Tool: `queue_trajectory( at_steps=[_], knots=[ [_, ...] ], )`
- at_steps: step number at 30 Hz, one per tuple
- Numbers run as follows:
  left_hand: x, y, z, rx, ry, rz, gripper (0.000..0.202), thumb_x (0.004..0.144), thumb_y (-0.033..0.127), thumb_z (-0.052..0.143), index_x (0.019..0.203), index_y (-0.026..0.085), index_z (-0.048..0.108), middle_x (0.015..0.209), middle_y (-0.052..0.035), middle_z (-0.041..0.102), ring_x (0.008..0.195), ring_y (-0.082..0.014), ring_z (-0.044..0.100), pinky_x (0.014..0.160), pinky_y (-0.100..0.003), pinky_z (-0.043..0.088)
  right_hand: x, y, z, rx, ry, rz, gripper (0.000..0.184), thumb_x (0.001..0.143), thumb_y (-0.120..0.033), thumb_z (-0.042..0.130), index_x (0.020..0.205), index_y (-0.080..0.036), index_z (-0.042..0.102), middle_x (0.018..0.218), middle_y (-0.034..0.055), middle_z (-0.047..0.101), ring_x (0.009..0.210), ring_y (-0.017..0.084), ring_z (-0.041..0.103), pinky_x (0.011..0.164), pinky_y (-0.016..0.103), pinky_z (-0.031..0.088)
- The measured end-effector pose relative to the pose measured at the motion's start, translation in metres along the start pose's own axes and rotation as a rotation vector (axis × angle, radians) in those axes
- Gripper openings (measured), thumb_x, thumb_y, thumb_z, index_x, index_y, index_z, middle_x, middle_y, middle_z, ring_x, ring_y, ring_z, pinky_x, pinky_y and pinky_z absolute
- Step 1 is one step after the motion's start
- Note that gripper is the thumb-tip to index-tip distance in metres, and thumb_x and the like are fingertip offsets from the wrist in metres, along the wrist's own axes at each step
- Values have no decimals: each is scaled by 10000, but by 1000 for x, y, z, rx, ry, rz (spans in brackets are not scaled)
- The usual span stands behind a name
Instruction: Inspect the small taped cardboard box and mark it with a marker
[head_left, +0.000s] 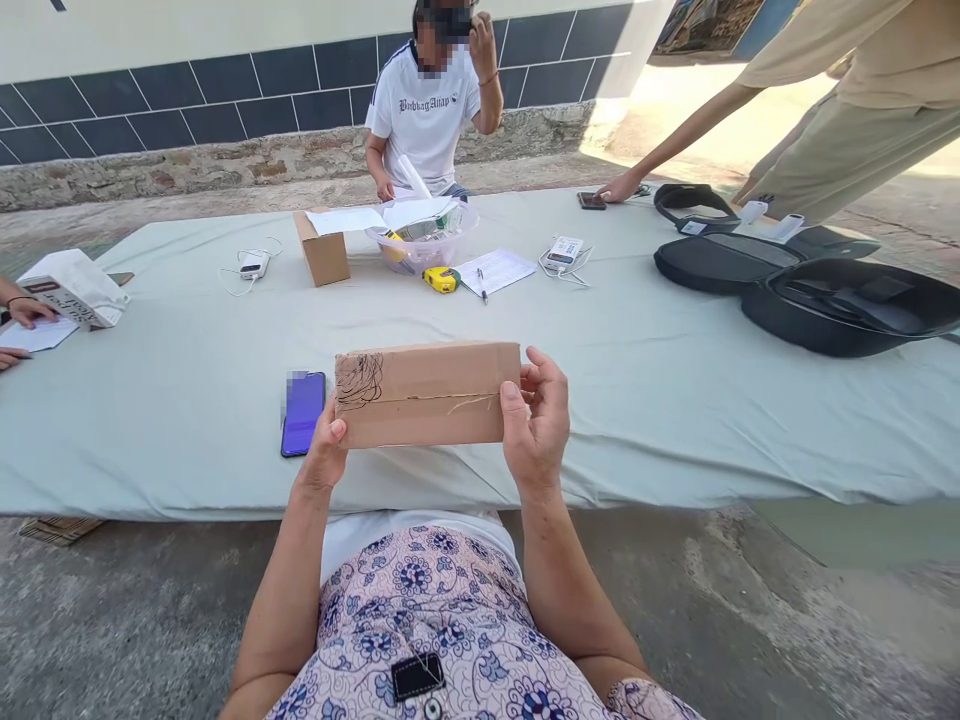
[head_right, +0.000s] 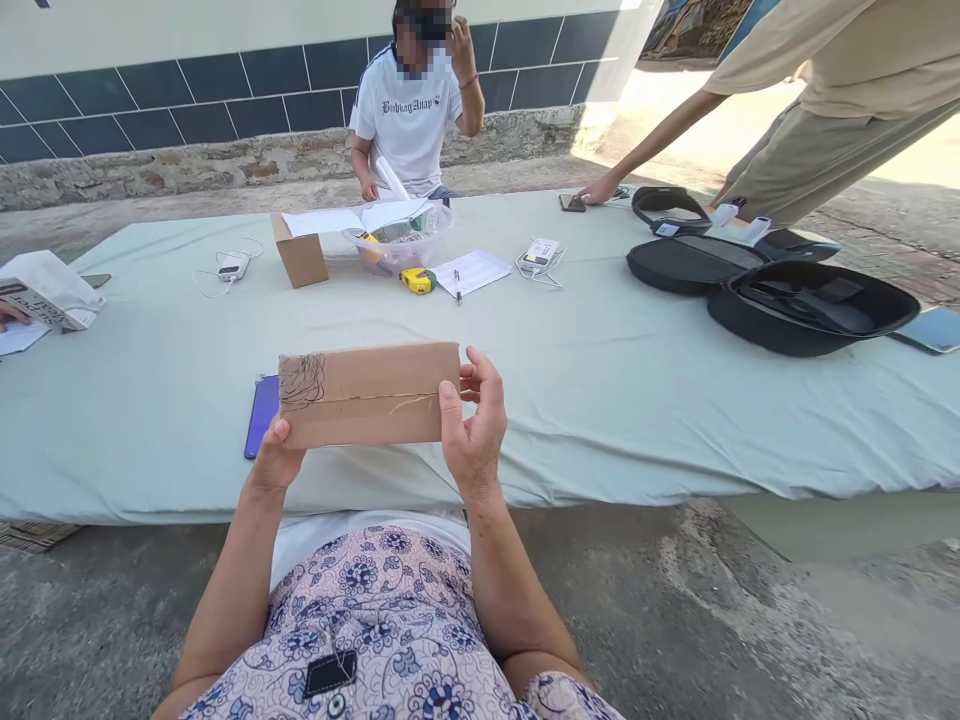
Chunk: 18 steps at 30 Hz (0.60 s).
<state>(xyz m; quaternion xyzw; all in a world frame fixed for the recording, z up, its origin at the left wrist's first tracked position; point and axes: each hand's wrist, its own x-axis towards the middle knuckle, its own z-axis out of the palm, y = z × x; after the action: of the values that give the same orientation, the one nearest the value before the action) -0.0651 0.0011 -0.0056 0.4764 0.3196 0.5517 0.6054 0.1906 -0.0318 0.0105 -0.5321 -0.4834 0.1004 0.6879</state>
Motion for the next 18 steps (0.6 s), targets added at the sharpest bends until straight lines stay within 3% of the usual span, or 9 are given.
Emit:
queue_trajectory(
  at_steps=[6, 11, 15, 18],
  knots=[
    [-4, 3, -1, 75, -80, -2, 942, 696, 691, 814, 1506, 271, 575, 1546, -155, 598, 1505, -411, 487, 1174, -536, 488, 2, 1, -16, -62, -95, 23, 561, 973, -607, 580, 1430, -280, 587, 1078, 61, 628, 912, 207, 599, 794, 373, 562],
    [-6, 13, -8, 403, -171, 190, 1251, 542, 603, 975, 1623, 320, 411, 1711, -165, 383, 1607, -423, 335, 1272, -576, 367, 3, 8, -26, -14, -56, -7, 524, 976, -710, 513, 1226, -262, 617, 1166, 74, 613, 938, 214, 585, 819, 368, 525],
    [-11, 17, -10, 714, -194, 336, 1328, 566, 594, 982, 1667, 371, 275, 1803, -135, 116, 1677, -435, 46, 1327, -648, 165, 2, 14, -24, -20, -53, 62, 636, 933, -804, 485, 1241, -253, 556, 1122, 68, 578, 943, 225, 573, 837, 386, 500],
    [-14, 19, -8, 831, -229, 376, 1336, 613, 636, 950, 1674, 427, 165, 1817, -115, -40, 1674, -442, -66, 1323, -674, 133, 1, 13, -21, -27, -55, 76, 641, 926, -799, 499, 1250, -246, 529, 1079, 60, 569, 911, 216, 560, 813, 378, 500]
  ],
)
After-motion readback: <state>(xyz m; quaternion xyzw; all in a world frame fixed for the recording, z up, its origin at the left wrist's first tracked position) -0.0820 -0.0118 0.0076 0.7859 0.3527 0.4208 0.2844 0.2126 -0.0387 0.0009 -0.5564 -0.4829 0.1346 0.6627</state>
